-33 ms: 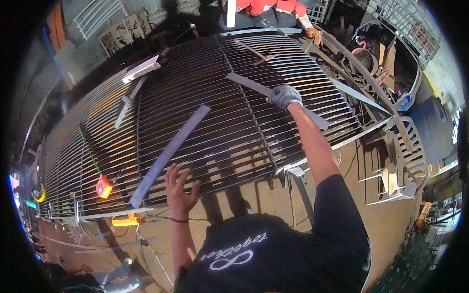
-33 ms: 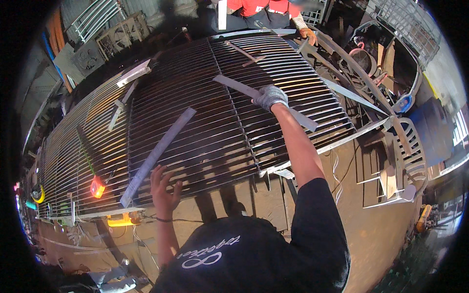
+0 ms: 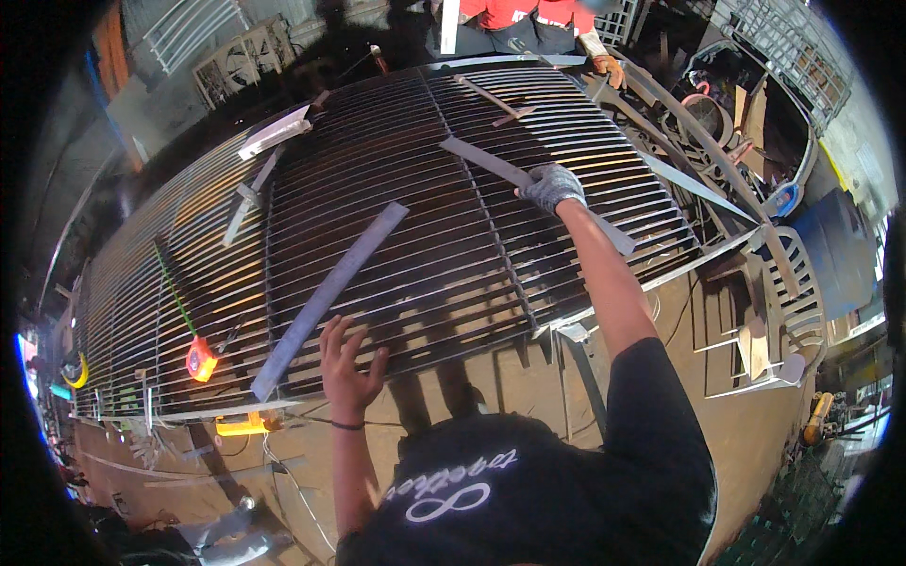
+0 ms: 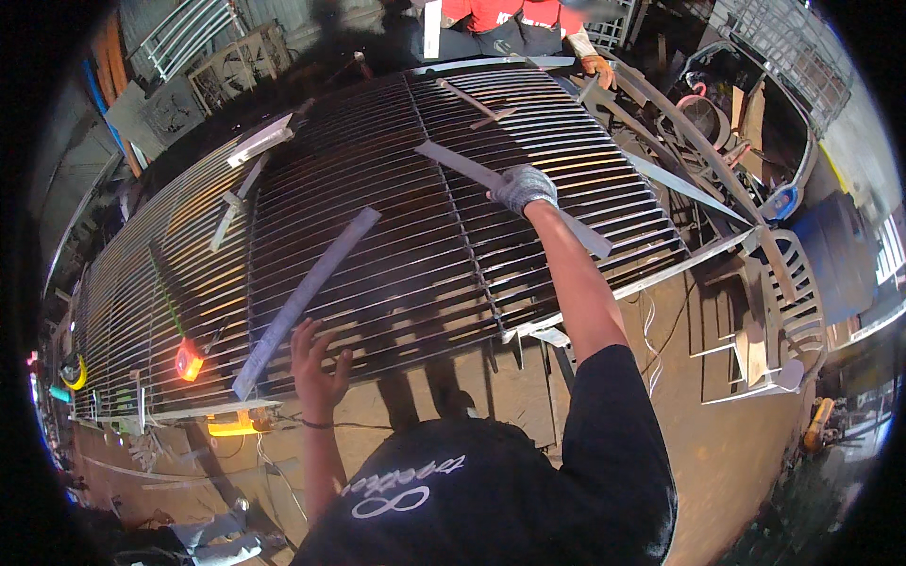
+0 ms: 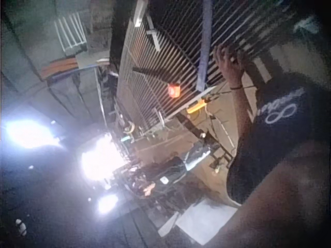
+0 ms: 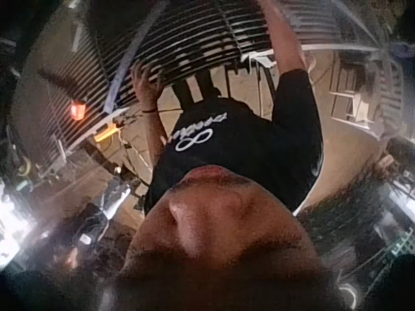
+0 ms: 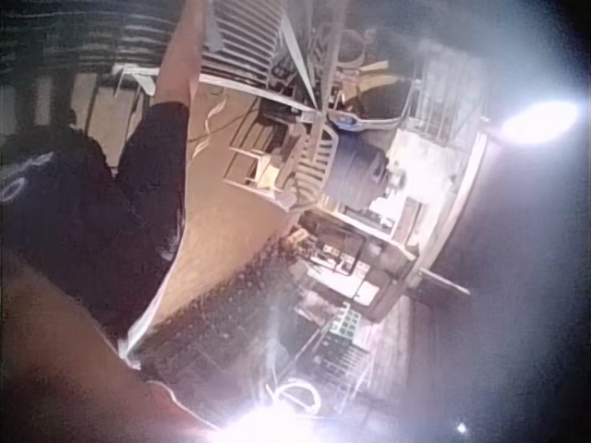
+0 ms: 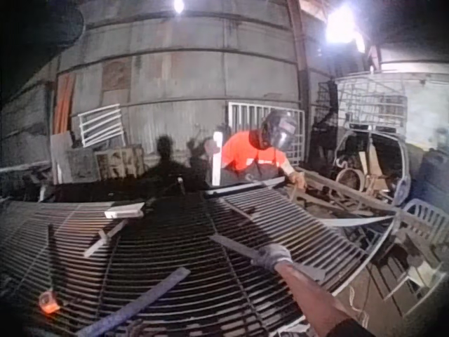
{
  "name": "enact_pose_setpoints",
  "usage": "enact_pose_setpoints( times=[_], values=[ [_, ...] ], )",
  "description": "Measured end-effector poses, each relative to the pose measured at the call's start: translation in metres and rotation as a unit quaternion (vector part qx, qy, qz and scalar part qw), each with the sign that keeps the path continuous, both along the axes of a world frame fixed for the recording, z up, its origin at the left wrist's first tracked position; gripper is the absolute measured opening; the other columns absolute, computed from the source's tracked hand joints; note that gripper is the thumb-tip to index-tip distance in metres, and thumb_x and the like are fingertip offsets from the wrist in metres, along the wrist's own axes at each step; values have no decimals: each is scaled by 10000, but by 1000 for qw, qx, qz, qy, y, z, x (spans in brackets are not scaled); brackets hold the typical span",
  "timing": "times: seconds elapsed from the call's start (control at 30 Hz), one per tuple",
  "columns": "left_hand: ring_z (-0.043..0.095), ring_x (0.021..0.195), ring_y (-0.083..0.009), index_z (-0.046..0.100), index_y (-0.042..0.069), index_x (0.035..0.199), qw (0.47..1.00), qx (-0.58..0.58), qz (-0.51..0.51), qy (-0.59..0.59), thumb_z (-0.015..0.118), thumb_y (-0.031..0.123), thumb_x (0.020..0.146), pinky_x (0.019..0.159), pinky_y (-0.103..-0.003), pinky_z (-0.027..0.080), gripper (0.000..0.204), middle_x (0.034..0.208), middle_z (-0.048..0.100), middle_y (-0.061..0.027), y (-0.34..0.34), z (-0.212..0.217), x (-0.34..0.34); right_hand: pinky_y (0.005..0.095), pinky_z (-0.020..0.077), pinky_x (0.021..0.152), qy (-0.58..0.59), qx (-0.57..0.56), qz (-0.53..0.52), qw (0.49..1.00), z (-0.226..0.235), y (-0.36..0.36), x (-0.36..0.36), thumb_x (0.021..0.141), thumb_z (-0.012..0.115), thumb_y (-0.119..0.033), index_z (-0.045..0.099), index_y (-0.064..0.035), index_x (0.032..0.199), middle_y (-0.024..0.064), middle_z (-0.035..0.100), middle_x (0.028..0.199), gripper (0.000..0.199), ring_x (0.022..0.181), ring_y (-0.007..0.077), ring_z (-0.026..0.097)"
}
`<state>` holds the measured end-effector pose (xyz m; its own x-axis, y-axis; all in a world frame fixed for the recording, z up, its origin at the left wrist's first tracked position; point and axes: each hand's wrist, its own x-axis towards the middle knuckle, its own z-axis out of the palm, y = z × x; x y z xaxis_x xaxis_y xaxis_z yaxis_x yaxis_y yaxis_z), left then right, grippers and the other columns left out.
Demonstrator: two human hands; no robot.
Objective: The person measures and positions metal bars on a metal grate, then uses an angle grinder to cut the bars, producing sparks. The person places the cut pieces back onto the grate.
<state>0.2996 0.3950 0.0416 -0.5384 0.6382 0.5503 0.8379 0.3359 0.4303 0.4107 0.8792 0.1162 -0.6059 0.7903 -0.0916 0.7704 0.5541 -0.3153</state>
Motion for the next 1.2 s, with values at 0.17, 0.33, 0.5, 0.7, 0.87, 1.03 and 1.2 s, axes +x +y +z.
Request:
enact_pose_setpoints(
  times=[0.17, 0.33, 0.5, 0.7, 0.87, 1.03, 1.2],
  values=[
    [523, 1372, -426, 740, 51, 1112, 1000, 26, 4, -8, 807, 213, 846, 1153, -546, 418, 319, 1349, 629, -186, 1, -5, 0, 464, 587, 878, 42, 24, -14, 999, -24, 14, -7, 811, 814, -542, 806, -165, 1133, 149, 788, 1012, 496, 972, 352, 752],
    [537, 1350, -425, 752, 42, 1089, 1000, 18, 18, 12, 831, 232, 829, 1109, -534, 466, 331, 1329, 632, -183, 0, -3, 0, 458, 579, 890, 65, 66, -28, 995, -32, 16, -21, 802, 814, -540, 801, -162, 1148, 146, 786, 1025, 512, 964, 342, 747],
    [541, 1347, -422, 759, 55, 1085, 1000, 20, 17, 17, 844, 247, 818, 1112, -534, 466, 339, 1328, 634, -173, 0, -10, -2, 480, 587, 869, 78, 108, -12, 991, -42, 18, -29, 803, 786, -557, 791, -167, 1124, 152, 782, 1023, 506, 966, 357, 744],
    [548, 1347, -413, 761, 67, 1091, 999, 27, 20, 15, 864, 284, 806, 1116, -532, 469, 372, 1324, 644, -166, 7, -11, -3, 467, 592, 852, 65, 83, -3, 994, -49, 23, -34, 790, 804, -561, 808, -219, 1104, 125, 789, 1024, 465, 963, 342, 753],
    [545, 1365, -410, 753, 86, 1095, 998, 33, 42, 13, 864, 306, 817, 1151, -559, 429, 371, 1350, 648, -162, -8, -22, -8, 475, 560, 818, 108, 60, 30, 992, -66, 24, -56, 798, 824, -561, 821, -104, 1045, 197, 778, 969, 519, 908, 370, 753],
    [585, 1288, -424, 741, 29, 982, 995, 99, 3, 27, 853, 397, 842, 1168, -515, 433, 410, 1270, 655, -220, 7, -16, 3, 473, 539, 873, 197, 55, 124, 971, -102, 75, -33, 884, 795, -413, 730, -1, 1209, 166, 749, 1094, 529, 966, 347, 710],
    [547, 1320, -410, 743, 5, 982, 996, 84, 18, 27, 796, 419, 888, 1150, -501, 456, 429, 1266, 629, -206, 1, -15, 12, 508, 504, 995, 173, 108, 151, 967, -82, 45, -10, 961, 717, -331, 643, -5, 1371, 250, 676, 1286, 529, 1177, 415, 652]
  ],
)
